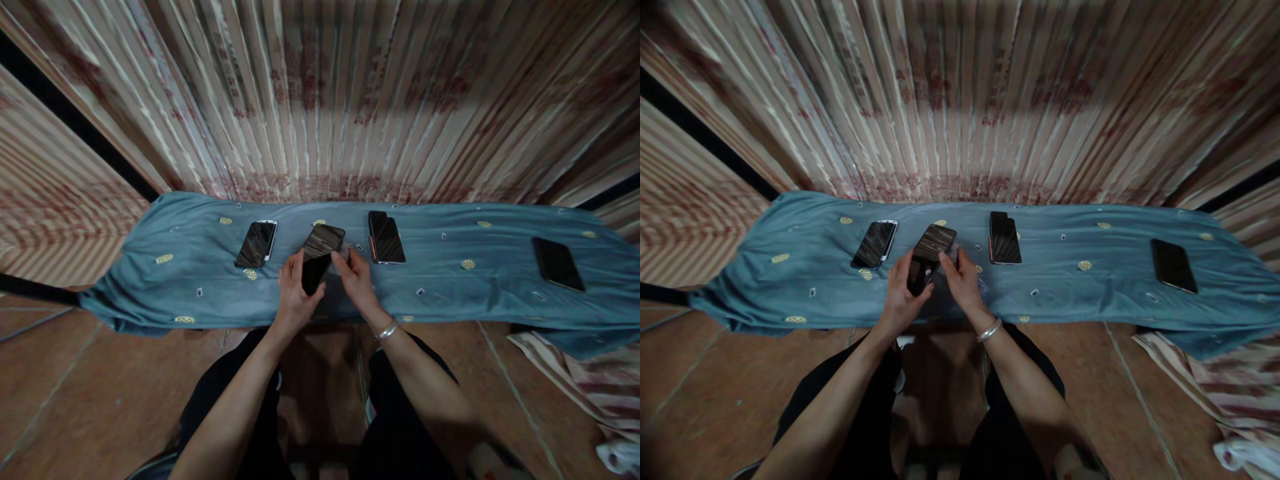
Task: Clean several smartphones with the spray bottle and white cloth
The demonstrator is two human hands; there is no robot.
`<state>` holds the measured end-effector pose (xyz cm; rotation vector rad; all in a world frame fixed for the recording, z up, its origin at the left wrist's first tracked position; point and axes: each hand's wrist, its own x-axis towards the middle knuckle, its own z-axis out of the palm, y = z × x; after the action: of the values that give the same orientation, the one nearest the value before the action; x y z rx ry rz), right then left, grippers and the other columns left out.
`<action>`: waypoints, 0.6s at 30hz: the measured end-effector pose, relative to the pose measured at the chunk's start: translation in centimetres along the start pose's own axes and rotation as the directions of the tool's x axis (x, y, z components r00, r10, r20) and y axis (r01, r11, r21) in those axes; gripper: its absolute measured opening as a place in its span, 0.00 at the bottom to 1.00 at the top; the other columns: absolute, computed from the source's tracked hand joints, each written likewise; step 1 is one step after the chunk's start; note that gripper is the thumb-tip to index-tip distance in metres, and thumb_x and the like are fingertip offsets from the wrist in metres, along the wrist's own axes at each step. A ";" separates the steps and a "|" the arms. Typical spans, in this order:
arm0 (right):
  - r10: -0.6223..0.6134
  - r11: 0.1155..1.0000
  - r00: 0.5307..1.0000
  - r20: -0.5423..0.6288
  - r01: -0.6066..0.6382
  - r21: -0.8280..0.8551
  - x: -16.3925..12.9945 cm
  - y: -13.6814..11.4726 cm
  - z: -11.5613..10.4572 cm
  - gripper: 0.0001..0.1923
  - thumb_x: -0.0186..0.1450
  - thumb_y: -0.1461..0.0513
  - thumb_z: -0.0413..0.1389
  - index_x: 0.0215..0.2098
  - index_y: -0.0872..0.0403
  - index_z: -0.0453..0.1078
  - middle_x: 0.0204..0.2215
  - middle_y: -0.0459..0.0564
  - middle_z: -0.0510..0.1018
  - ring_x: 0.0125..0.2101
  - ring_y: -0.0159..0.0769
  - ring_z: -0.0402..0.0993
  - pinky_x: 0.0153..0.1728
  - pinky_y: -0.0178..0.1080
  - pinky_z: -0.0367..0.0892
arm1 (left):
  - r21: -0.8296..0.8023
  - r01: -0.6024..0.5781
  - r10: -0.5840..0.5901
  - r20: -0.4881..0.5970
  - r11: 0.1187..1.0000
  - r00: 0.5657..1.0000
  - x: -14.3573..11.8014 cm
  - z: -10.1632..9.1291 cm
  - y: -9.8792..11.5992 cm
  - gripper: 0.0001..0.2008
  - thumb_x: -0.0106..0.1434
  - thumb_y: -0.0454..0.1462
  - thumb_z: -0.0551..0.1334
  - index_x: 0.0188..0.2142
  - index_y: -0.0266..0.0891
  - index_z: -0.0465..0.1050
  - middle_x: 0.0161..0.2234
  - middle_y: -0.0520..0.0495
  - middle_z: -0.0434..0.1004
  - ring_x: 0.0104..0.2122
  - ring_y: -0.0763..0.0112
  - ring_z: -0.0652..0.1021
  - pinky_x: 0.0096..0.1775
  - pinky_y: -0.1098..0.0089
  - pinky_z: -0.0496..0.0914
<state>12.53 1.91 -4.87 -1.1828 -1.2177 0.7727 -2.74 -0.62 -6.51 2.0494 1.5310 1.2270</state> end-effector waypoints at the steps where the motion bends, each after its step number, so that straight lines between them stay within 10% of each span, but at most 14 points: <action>1: 0.014 1.000 1.000 -0.019 -0.013 0.026 0.3 0.2 -0.2 0.16 0.62 0.47 0.59 0.31 0.49 0.69 0.27 0.44 0.75 0.30 0.36 0.68 0.34 0.39 0.65 | 0.019 -0.013 0.013 -0.005 1.000 1.000 0.0 0.0 0.1 0.42 0.57 0.40 0.67 0.68 0.40 0.52 0.60 0.34 0.66 0.60 0.50 0.67 0.60 0.48 0.62; 18: 0.173 0.959 0.980 -0.101 -0.144 0.242 2.1 1.4 -0.7 0.27 0.55 0.41 0.62 0.18 0.50 0.58 0.19 0.38 0.55 0.23 0.28 0.50 0.27 0.36 0.50 | 0.192 -0.149 0.155 -0.014 0.970 0.988 -0.8 -1.0 1.0 0.45 0.58 0.37 0.68 0.70 0.41 0.47 0.61 0.32 0.63 0.60 0.48 0.67 0.58 0.51 0.63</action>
<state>13.90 4.08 -5.56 -1.1240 -0.9114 0.9237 -2.92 -1.97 -5.66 2.3191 1.5845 1.2097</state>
